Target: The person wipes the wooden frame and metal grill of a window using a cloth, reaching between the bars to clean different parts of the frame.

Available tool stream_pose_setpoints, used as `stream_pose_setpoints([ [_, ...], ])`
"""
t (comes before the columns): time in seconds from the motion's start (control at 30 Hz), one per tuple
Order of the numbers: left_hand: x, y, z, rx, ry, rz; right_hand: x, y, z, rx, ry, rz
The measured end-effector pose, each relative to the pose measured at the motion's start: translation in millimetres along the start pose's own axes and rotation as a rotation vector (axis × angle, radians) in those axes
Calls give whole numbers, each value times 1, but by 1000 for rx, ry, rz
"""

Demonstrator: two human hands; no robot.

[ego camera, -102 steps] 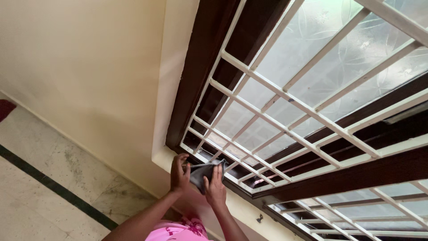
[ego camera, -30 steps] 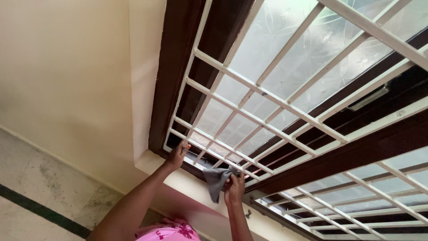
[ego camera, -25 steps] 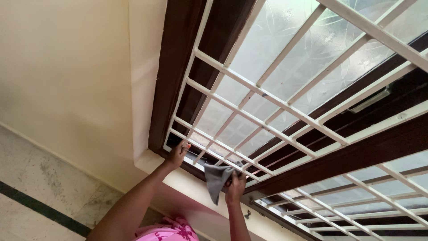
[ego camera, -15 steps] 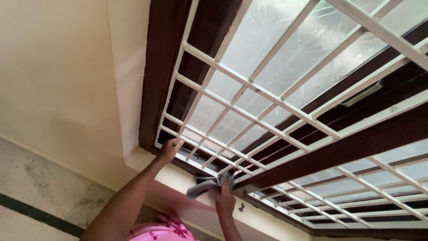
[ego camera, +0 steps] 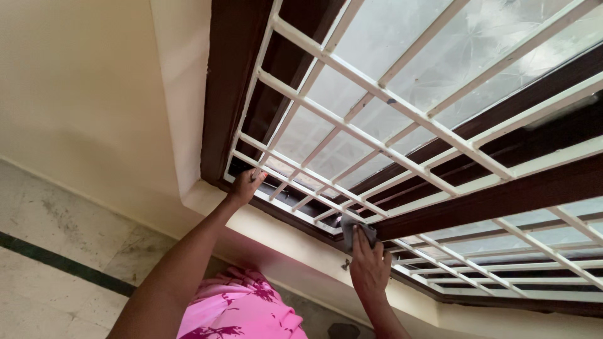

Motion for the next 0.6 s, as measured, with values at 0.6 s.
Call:
stream_pose_setpoints([
  [0.6,-1,-12,3,48,-35,9,-2,124,-148,2412,81,-1348],
])
Point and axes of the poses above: each hand's wrist, its own x-axis towards the middle knuckle, its own z-axis out of the back of the hand, y = z × x, the point moved 8 cm from there along x, towards the middle knuckle, and after that the axes turned 5 degrees about -y, right-handed, at the moved point
